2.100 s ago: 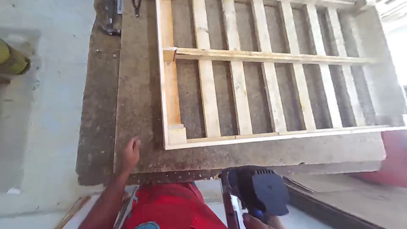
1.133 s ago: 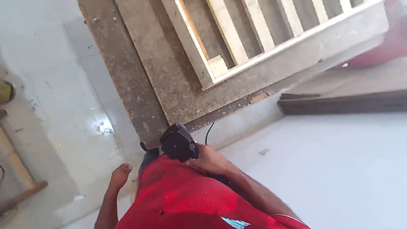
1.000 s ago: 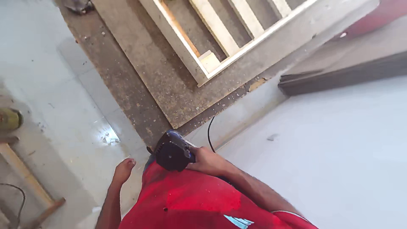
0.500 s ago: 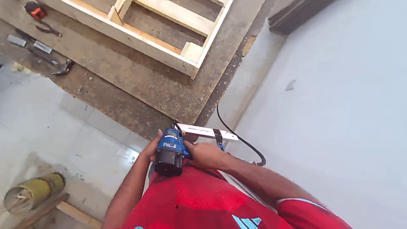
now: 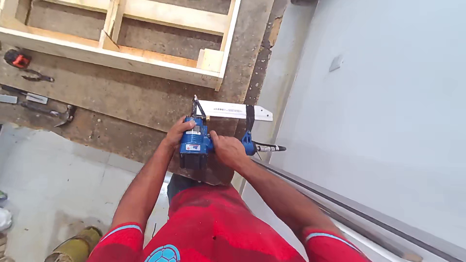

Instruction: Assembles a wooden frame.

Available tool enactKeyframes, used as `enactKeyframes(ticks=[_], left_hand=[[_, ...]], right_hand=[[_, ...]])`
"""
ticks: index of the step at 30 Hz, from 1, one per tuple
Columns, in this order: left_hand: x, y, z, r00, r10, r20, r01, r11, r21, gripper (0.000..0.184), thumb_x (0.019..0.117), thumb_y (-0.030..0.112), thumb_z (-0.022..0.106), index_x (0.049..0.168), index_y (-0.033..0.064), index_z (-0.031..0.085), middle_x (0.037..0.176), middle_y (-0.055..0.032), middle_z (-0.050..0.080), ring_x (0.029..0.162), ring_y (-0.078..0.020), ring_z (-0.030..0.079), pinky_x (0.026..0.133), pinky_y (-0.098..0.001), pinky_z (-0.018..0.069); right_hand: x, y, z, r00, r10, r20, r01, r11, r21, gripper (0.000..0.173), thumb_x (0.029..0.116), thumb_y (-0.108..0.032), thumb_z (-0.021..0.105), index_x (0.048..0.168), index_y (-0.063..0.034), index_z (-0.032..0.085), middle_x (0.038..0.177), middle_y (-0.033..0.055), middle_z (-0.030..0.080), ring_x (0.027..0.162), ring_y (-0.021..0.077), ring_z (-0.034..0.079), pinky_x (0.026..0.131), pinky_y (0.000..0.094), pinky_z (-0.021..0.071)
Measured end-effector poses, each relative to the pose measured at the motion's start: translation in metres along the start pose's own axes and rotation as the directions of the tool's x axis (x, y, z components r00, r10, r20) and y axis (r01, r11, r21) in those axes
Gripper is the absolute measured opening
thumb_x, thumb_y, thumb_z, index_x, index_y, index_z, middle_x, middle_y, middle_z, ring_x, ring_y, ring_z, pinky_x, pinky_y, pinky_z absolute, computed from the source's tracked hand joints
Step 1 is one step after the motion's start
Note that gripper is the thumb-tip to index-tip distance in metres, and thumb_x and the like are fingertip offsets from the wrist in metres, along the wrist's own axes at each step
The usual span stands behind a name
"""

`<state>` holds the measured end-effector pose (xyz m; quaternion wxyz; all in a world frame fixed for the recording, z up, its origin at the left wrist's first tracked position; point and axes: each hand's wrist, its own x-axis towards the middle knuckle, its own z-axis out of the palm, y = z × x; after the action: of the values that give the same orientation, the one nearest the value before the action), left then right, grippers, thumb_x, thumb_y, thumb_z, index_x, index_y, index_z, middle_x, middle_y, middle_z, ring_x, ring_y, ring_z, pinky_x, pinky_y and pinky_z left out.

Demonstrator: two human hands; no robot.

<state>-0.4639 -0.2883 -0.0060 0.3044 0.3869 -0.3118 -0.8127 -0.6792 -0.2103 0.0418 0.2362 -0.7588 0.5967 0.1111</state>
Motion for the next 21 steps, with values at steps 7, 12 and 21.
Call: enactKeyframes(ticks=[7, 12, 21], left_hand=[[0.055, 0.031, -0.03, 0.998, 0.01, 0.067, -0.017, 0.994, 0.111, 0.057, 0.0911, 0.036, 0.066, 0.14, 0.0119, 0.048, 0.104, -0.0098, 0.073, 0.086, -0.0188, 0.074, 0.075, -0.0386, 0.0638], [0.077, 0.044, -0.045, 0.989, -0.019, 0.149, -0.002, 0.99, 0.143, 0.062, 0.0889, 0.038, 0.068, 0.142, 0.012, 0.047, 0.104, -0.0099, 0.073, 0.085, -0.0188, 0.074, 0.074, -0.0389, 0.0638], [0.085, 0.052, -0.06, 0.979, -0.052, 0.2, 0.022, 0.989, 0.148, 0.071, 0.087, 0.04, 0.071, 0.146, 0.0126, 0.043, 0.107, -0.011, 0.072, 0.087, -0.0205, 0.073, 0.077, -0.0414, 0.064]], right_hand=[[0.059, 0.001, -0.008, 0.992, 0.123, -0.033, -0.123, 0.992, -0.018, 0.059, 0.0882, -0.034, 0.065, 0.14, -0.011, 0.048, 0.093, 0.0163, 0.071, 0.085, 0.039, 0.072, 0.066, 0.0553, 0.0549], [0.074, -0.008, -0.009, 0.981, 0.181, -0.065, -0.183, 0.983, -0.025, 0.052, 0.0889, -0.032, 0.065, 0.134, -0.0097, 0.051, 0.089, 0.0157, 0.071, 0.082, 0.0388, 0.072, 0.064, 0.0539, 0.0545], [0.078, -0.025, -0.013, 0.968, 0.236, -0.088, -0.238, 0.971, -0.008, 0.058, 0.0867, -0.031, 0.069, 0.137, -0.0098, 0.051, 0.091, 0.0168, 0.071, 0.082, 0.0389, 0.072, 0.065, 0.0547, 0.0549]])
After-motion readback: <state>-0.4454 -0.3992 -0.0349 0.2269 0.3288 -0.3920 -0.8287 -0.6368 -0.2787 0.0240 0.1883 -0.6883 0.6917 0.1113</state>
